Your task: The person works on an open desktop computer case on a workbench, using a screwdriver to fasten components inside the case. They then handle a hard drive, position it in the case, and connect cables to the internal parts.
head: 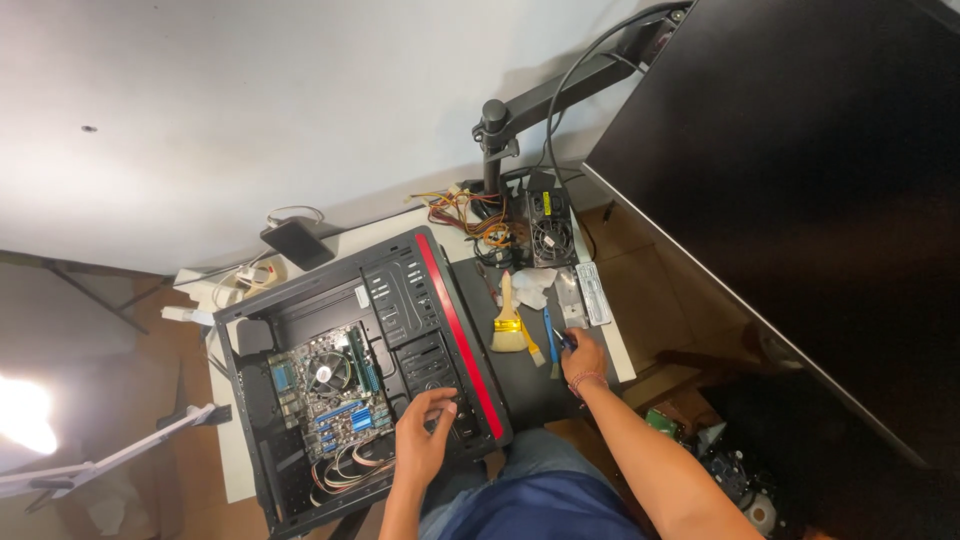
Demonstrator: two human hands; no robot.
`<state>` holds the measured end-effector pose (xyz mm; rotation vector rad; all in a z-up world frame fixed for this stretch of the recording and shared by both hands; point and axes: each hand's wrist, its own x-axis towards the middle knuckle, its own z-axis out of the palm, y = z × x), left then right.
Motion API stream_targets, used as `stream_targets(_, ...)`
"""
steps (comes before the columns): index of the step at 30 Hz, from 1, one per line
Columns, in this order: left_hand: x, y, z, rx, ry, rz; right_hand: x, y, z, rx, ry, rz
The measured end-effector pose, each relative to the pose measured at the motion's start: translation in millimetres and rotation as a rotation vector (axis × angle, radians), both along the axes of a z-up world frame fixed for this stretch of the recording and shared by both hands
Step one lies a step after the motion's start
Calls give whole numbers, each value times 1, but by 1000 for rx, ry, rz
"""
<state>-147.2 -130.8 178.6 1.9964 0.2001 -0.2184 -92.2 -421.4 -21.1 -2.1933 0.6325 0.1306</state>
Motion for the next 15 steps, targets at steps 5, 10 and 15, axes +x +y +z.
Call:
stream_targets(5, 0, 23, -11, -36, -6, -43, -14, 9, 7, -16, -80, -38)
stream_targets(10, 9, 43, -8, -59, -5, -174, -49, 24, 8, -104, -141, -61)
stream_targets(15, 16, 71, -10, -110, 6, -297, -117, 44, -46, 74, 72, -92)
